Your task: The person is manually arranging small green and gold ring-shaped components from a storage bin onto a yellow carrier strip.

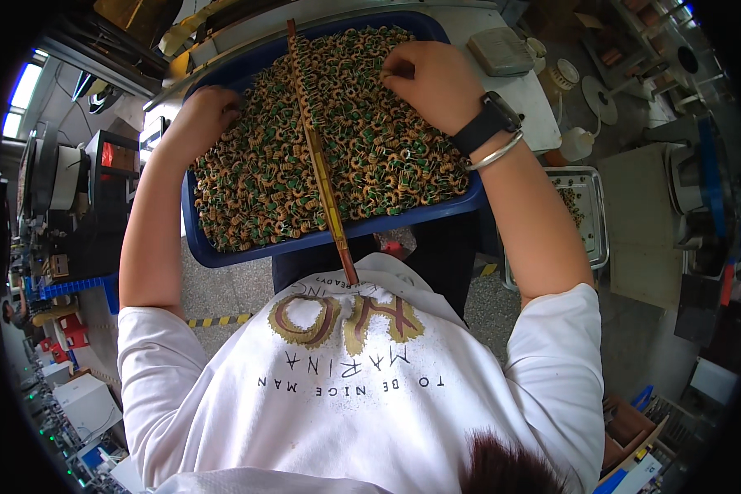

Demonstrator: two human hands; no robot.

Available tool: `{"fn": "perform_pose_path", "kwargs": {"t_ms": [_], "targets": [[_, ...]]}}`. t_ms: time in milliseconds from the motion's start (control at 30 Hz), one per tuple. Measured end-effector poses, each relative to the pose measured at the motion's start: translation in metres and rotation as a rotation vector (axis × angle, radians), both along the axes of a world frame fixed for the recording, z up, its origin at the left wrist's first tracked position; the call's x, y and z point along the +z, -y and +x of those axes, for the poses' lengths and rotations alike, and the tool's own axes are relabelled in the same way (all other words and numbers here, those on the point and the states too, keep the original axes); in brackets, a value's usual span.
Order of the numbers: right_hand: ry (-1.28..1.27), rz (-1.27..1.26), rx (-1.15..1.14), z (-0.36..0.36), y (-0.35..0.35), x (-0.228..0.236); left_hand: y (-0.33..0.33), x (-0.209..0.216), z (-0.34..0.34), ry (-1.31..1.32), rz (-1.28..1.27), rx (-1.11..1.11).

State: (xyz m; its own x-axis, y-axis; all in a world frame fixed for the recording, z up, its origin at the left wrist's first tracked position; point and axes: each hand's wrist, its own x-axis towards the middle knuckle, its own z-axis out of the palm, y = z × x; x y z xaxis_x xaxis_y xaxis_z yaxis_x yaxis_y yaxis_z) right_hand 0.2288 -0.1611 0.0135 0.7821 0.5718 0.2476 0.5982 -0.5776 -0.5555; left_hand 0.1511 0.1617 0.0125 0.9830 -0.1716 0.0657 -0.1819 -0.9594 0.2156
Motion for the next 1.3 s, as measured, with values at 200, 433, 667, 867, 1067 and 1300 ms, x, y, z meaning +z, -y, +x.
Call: {"fn": "perform_pose_path", "kwargs": {"t_ms": [200, 433, 667, 867, 1067, 1300], "targets": [[-0.136, 0.236, 0.288, -0.032, -0.020, 0.004, 0.011, 0.016, 0.002, -0.215, -0.054, 0.142], [-0.213, 0.115, 0.355, -0.061, -0.031, 0.009, 0.007, 0.008, -0.010, -0.001, 0.068, -0.007], [-0.166, 0.112, 0.325, -0.064, -0.031, 0.004, 0.051, 0.028, -0.027, 0.150, -0.248, 0.057], [-0.164, 0.110, 0.335, -0.066, -0.032, 0.006, 0.056, 0.020, -0.038, 0.268, -0.134, -0.180], [-0.001, 0.117, 0.346, -0.064, -0.031, 0.002, 0.075, 0.023, -0.043, 0.210, -0.373, -0.137], [-0.027, 0.096, 0.354, -0.065, -0.032, 0.002, 0.083, 0.016, -0.049, 0.255, -0.233, -0.386]]}}
